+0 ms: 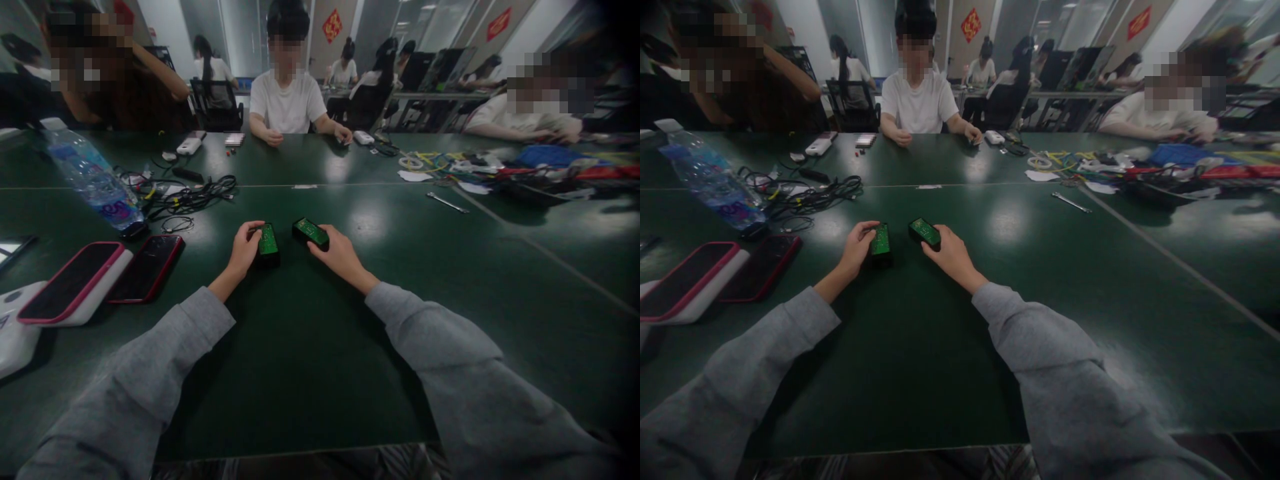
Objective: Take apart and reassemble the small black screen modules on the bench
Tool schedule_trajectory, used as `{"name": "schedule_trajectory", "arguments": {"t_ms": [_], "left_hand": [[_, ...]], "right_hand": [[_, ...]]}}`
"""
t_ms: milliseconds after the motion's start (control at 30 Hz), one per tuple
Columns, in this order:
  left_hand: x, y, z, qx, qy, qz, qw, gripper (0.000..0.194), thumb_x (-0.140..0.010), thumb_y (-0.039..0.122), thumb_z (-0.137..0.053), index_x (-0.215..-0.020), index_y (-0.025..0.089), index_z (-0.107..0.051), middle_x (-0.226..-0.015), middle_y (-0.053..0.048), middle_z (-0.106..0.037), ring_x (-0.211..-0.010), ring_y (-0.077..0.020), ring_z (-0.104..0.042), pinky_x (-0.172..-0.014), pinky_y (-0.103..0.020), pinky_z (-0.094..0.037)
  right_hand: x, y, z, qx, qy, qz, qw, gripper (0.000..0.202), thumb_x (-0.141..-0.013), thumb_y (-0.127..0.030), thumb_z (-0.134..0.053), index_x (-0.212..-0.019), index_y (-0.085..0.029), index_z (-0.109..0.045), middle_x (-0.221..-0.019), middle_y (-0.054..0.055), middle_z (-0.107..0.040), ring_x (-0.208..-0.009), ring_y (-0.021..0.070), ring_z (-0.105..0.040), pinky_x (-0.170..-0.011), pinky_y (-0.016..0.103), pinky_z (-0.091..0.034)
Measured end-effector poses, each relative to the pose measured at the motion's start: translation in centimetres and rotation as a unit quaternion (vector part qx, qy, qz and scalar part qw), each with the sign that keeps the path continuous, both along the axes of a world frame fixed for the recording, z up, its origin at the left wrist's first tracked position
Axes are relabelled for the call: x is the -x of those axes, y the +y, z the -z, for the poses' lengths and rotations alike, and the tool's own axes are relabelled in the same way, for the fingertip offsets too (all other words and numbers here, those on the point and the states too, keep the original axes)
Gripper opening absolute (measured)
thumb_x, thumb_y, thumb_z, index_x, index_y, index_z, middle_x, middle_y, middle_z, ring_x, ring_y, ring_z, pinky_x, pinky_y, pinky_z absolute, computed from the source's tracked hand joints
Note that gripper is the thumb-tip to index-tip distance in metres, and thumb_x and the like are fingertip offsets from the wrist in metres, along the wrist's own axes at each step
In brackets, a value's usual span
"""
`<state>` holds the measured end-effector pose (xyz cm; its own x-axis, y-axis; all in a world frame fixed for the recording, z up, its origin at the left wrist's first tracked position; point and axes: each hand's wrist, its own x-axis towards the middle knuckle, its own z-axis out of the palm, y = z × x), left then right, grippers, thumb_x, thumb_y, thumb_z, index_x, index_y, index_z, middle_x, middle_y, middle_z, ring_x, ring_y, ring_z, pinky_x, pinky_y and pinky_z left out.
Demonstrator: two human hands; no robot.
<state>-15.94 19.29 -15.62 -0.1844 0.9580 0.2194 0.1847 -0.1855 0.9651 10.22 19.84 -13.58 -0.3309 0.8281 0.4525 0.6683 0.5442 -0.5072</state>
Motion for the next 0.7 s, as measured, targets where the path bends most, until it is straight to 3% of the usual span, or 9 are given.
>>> {"name": "schedule_trajectory", "arguments": {"t_ms": [133,267,367,533,700], "left_hand": [[-0.1,-0.1,-0.1,0.001,0.011,-0.001,1.0,0.025,-0.093,0.026,-0.052,-0.116,0.022,-0.061,-0.121,-0.007,-0.063,-0.113,-0.0215,-0.06,-0.097,-0.04,-0.052],[-0.2,-0.2,-0.3,0.001,0.009,0.0,1.0,0.025,-0.093,0.025,-0.052,-0.116,0.022,-0.061,-0.121,-0.008,-0.063,-0.114,-0.022,-0.059,-0.098,-0.042,-0.051],[-0.3,-0.2,-0.3,-0.002,0.004,-0.005,1.0,0.023,-0.093,0.022,-0.053,-0.114,0.021,-0.062,-0.118,-0.007,-0.063,-0.113,-0.0219,-0.059,-0.098,-0.042,-0.051],[-0.3,0.0,-0.1,-0.012,0.001,-0.008,1.0,0.022,-0.092,0.021,-0.053,-0.112,0.02,-0.062,-0.114,-0.008,-0.064,-0.11,-0.0212,-0.06,-0.096,-0.04,-0.052],[-0.2,0.0,-0.1,-0.012,0.004,-0.004,1.0,0.022,-0.092,0.021,-0.053,-0.113,0.021,-0.063,-0.113,-0.007,-0.063,-0.108,-0.021,-0.06,-0.094,-0.04,-0.053]], "right_hand": [[-0.5,0.3,-0.2,-0.037,-0.048,0.051,0.997,0.05,-0.09,-0.037,-0.059,-0.131,-0.011,-0.05,-0.122,0.02,-0.059,-0.102,0.0347,-0.064,-0.086,0.052,-0.055],[-0.8,0.6,-0.2,-0.097,-0.138,0.068,0.983,0.051,-0.089,-0.021,-0.055,-0.138,-0.008,-0.045,-0.131,0.024,-0.052,-0.118,0.0392,-0.055,-0.098,0.056,-0.049],[-0.6,0.3,-0.2,-0.105,-0.16,0.062,0.98,0.05,-0.094,-0.026,-0.052,-0.139,-0.007,-0.044,-0.136,0.025,-0.048,-0.126,0.0406,-0.048,-0.102,0.059,-0.045],[-0.2,0.1,0.1,-0.094,-0.132,0.057,0.985,0.05,-0.094,-0.03,-0.052,-0.138,-0.007,-0.047,-0.14,0.025,-0.045,-0.128,0.0388,-0.047,-0.103,0.055,-0.046],[-1.0,1.4,0.7,-0.038,0.004,0.067,0.997,0.054,-0.085,-0.029,-0.062,-0.134,-0.01,-0.05,-0.128,0.02,-0.057,-0.116,0.0334,-0.058,-0.101,0.051,-0.05]]}}
